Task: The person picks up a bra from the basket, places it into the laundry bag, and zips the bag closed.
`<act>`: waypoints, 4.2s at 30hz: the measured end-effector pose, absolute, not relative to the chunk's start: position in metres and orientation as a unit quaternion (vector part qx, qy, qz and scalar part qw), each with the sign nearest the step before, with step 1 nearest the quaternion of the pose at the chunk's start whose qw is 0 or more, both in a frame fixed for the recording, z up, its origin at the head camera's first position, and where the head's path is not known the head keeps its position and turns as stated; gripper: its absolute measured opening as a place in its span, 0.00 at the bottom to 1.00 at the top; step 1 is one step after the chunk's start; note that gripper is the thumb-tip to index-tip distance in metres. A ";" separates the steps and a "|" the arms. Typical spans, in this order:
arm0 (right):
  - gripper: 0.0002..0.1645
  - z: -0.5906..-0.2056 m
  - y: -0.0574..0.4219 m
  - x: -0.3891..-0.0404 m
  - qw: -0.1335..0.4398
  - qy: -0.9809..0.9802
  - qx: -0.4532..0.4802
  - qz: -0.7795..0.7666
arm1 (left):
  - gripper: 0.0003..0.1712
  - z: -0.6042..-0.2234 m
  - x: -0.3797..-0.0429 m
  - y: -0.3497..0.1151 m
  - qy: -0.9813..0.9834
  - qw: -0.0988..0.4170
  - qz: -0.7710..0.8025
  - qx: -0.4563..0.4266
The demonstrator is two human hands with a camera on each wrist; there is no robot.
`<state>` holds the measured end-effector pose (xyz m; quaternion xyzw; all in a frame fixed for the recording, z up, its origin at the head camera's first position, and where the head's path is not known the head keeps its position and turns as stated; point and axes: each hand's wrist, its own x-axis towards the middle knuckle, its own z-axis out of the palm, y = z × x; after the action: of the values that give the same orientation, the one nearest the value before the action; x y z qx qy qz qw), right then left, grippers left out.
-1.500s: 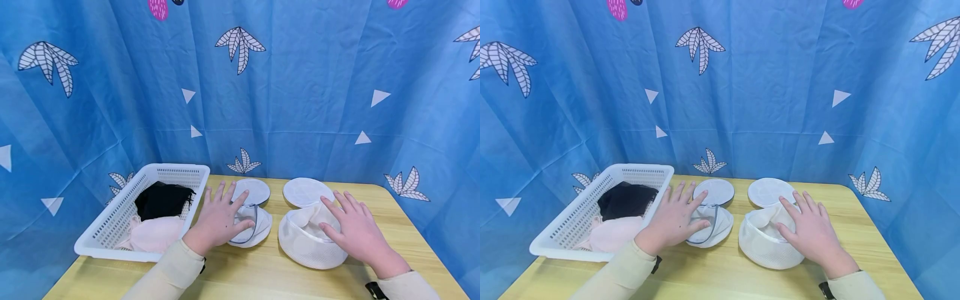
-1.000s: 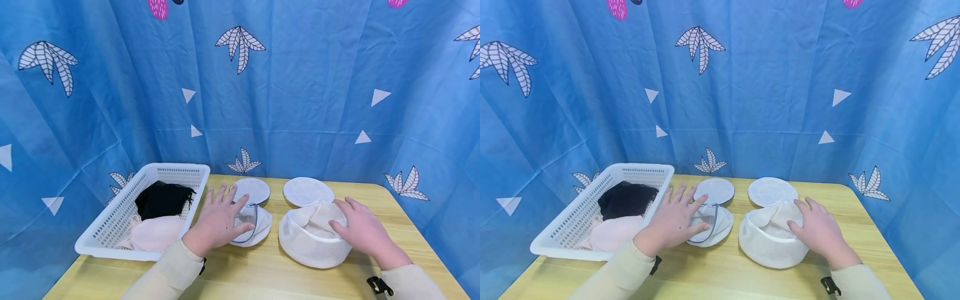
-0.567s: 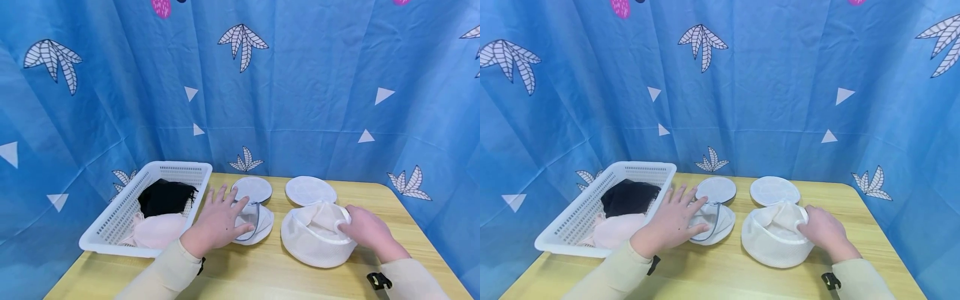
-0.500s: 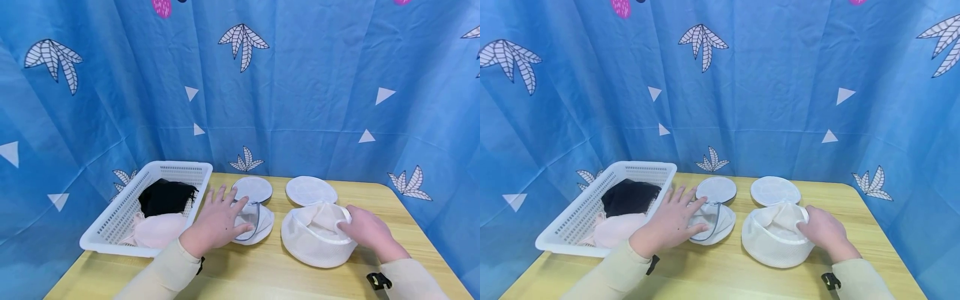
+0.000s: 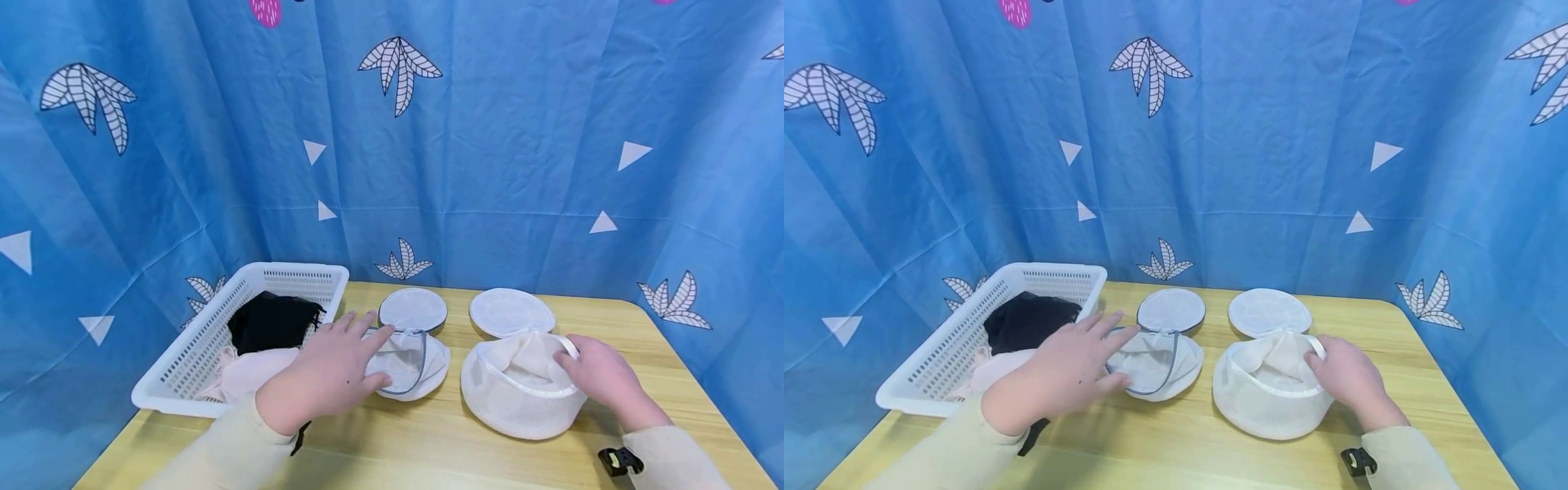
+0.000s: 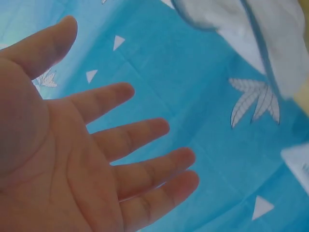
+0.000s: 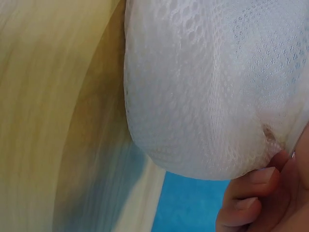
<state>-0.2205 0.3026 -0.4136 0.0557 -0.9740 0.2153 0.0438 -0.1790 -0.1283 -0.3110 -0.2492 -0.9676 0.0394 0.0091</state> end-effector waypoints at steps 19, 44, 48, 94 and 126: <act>0.13 -0.422 0.306 -0.217 0.045 -0.970 0.048 0.234 | 0.40 -0.277 -0.248 -0.210 -0.987 -0.019 0.010 -0.157; 0.08 -0.428 0.302 -0.222 0.036 -0.970 0.051 0.234 | 0.54 -0.378 -0.336 -0.325 -0.987 -0.125 -0.074 -0.064; 0.07 -0.431 0.300 -0.224 0.038 -0.971 0.056 0.231 | 0.61 -0.393 -0.333 -0.330 -0.983 -0.157 -0.082 -0.052; 0.20 -0.423 0.286 -0.223 0.110 -0.958 0.031 0.265 | 0.26 -0.294 -0.296 -0.144 -0.958 0.172 -0.090 -0.212; 0.13 -0.422 0.276 -0.222 0.153 -0.938 0.033 0.310 | 0.22 -0.385 -0.274 0.076 -0.911 0.080 -0.306 -0.263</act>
<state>-0.2224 0.2760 -0.4224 0.0329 -0.9379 0.3096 0.1531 -0.2736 0.0763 -0.3851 -0.2631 -0.9114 -0.3061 0.0797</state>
